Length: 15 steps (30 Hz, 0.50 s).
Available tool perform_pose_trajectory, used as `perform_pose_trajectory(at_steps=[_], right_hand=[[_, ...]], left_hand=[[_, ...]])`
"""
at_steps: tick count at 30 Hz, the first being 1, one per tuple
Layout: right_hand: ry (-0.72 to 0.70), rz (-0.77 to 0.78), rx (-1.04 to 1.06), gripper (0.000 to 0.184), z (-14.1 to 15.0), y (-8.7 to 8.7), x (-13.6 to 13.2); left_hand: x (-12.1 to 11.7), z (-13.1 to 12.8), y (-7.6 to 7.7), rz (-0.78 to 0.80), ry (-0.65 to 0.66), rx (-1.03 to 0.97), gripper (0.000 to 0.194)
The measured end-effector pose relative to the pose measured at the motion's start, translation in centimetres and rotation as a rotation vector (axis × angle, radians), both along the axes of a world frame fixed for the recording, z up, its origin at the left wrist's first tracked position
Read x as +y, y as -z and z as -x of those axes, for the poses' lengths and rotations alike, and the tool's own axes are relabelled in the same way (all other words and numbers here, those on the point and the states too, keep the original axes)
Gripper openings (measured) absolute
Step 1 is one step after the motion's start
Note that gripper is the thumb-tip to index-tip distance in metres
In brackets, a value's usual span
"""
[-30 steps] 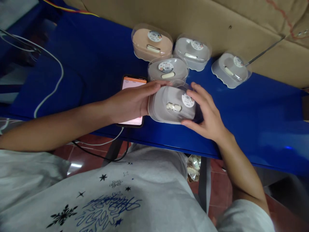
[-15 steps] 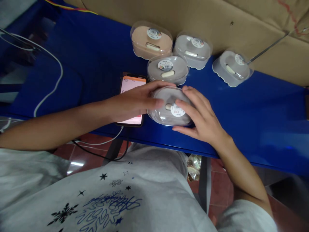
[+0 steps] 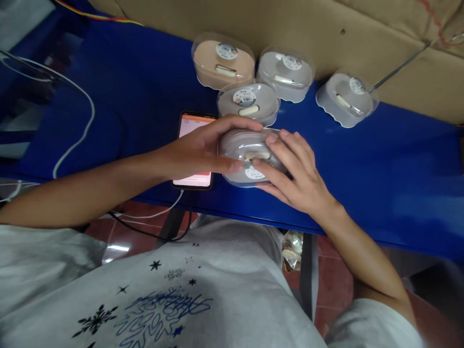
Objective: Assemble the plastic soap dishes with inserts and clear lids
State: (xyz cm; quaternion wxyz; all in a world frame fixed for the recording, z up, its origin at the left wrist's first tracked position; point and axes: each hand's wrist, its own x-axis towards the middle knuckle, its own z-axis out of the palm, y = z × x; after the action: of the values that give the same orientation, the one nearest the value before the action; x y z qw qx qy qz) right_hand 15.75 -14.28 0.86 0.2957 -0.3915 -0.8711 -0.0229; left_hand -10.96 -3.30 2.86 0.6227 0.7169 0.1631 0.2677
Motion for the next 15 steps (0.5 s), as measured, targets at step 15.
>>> perform_pose_trajectory(at_steps=[15], right_hand=[[-0.010,0.260,0.487,0.098,-0.6,0.5,1.2]], left_hand=[[-1.0,0.2,0.0,0.012,-0.012,-0.078,0.066]])
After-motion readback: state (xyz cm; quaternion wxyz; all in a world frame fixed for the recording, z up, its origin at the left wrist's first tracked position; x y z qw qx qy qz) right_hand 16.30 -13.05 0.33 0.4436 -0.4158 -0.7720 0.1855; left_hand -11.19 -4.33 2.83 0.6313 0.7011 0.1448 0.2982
